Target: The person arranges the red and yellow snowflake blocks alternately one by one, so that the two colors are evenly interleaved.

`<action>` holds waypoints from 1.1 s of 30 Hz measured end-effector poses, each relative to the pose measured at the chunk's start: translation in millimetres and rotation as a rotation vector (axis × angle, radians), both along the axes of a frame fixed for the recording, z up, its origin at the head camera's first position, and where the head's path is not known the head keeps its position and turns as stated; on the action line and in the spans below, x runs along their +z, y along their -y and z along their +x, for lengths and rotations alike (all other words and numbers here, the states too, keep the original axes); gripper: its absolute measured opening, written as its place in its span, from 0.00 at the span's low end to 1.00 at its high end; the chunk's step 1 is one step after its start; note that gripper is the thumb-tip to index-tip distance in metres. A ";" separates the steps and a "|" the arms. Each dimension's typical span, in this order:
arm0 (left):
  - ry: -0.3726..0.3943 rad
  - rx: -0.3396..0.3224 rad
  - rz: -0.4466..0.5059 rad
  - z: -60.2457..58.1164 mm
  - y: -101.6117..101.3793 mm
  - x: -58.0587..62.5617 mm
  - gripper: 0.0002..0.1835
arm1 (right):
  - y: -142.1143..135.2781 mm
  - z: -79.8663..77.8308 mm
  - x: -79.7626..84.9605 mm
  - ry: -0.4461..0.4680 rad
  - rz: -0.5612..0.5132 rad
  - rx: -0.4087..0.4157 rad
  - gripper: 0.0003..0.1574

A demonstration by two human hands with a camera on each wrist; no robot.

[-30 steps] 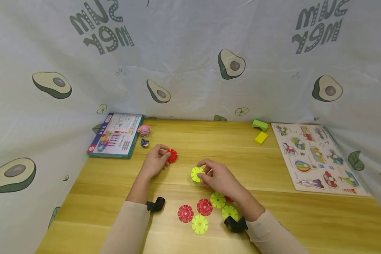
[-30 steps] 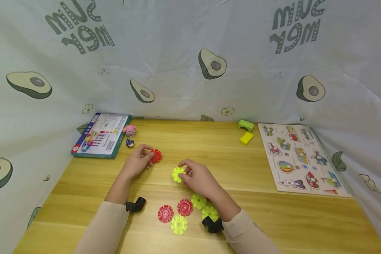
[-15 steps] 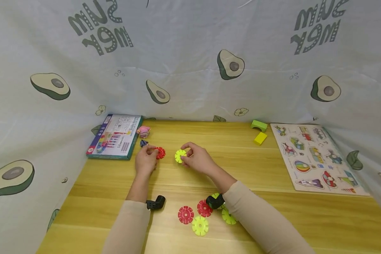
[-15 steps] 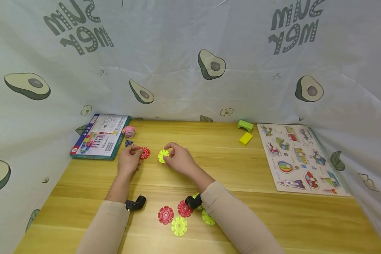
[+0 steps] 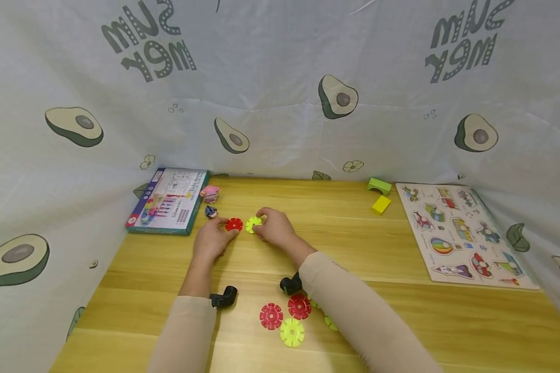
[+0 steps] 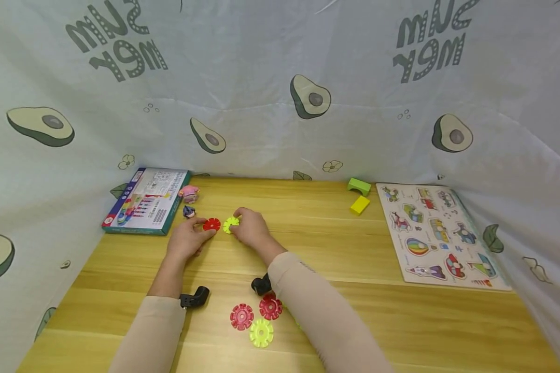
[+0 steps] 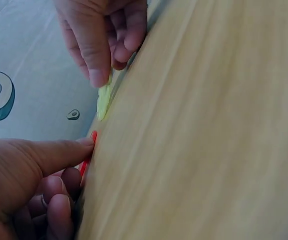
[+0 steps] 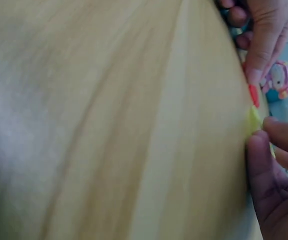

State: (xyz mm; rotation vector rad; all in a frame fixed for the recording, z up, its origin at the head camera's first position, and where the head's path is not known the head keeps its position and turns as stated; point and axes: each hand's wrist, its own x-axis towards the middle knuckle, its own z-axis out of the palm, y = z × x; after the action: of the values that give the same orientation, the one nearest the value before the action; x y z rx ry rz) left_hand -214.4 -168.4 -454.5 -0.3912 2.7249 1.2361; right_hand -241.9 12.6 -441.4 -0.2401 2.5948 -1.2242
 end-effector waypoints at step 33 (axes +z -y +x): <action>-0.025 0.051 -0.080 -3.3 -3.8 -5.7 0.28 | 4.4 -7.3 -7.8 -0.086 0.288 0.022 0.26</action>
State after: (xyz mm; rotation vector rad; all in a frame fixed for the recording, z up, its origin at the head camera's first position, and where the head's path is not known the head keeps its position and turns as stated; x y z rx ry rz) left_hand -217.7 -164.6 -460.1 -0.4595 2.8093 1.1539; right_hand -249.2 8.2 -449.2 -0.2675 2.7910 -0.8353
